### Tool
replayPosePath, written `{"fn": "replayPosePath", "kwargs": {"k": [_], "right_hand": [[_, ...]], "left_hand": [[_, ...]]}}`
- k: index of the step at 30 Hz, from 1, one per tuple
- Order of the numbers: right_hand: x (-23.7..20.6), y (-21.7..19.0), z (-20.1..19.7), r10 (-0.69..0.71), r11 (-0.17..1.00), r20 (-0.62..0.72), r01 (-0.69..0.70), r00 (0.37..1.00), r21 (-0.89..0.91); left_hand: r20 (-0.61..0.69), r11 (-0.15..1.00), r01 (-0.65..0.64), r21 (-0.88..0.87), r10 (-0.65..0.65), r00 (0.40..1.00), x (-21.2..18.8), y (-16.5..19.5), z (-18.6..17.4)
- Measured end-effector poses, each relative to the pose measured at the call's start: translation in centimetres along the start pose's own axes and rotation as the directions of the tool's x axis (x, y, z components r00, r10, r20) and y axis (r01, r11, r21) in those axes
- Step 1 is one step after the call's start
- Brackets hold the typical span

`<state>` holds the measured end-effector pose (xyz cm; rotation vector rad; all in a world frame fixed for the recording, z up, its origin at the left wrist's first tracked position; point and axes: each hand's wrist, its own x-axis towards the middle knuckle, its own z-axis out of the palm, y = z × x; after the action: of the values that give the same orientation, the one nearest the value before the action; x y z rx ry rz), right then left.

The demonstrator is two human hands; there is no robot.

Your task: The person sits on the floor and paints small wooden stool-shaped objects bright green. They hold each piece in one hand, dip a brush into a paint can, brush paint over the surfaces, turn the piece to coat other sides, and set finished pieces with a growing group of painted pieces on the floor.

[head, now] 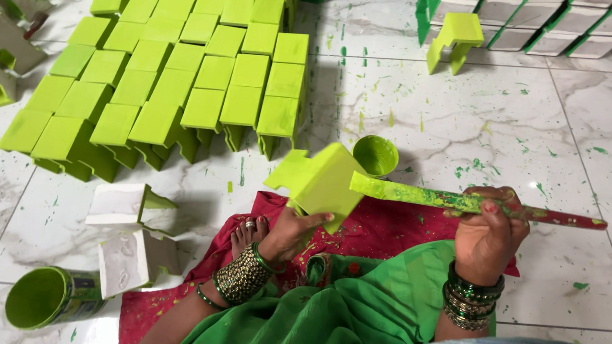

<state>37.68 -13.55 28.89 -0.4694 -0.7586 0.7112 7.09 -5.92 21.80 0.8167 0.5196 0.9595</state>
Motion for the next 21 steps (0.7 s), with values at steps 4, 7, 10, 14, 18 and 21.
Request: {"fn": "replayPosePath", "kwargs": {"k": [4,7,10,14,18,21], "right_hand": [[0.8,0.3,1.1,0.119,0.993,0.039,-0.119,0.992,-0.006],[0.9,0.5,1.8,0.183,0.983,0.074,-0.181,0.98,-0.023],[0.9,0.6,2.6,0.211,0.977,0.102,-0.208,0.972,-0.033],[0.8,0.9,3.5,0.245,0.969,0.126,-0.24,0.961,-0.059],[0.6,1.5,3.8,0.265,0.962,0.124,-0.253,0.956,-0.105],[0.8,1.7,3.2,0.236,0.967,0.107,-0.222,0.966,-0.121]], "left_hand": [[0.073,0.994,0.084,0.065,-0.089,0.993,-0.5,0.0,0.3],[0.09,0.988,0.128,0.087,-0.136,0.987,-0.5,-0.3,0.2],[0.089,0.981,0.153,0.122,-0.164,0.982,-0.5,-0.4,0.1],[0.103,0.976,0.153,0.153,-0.17,0.98,-0.6,-0.1,0.2],[0.17,0.968,0.1,0.231,-0.141,0.975,-0.8,0.4,0.6],[0.184,0.963,0.071,0.26,-0.122,0.975,-0.9,0.8,0.8]]}}
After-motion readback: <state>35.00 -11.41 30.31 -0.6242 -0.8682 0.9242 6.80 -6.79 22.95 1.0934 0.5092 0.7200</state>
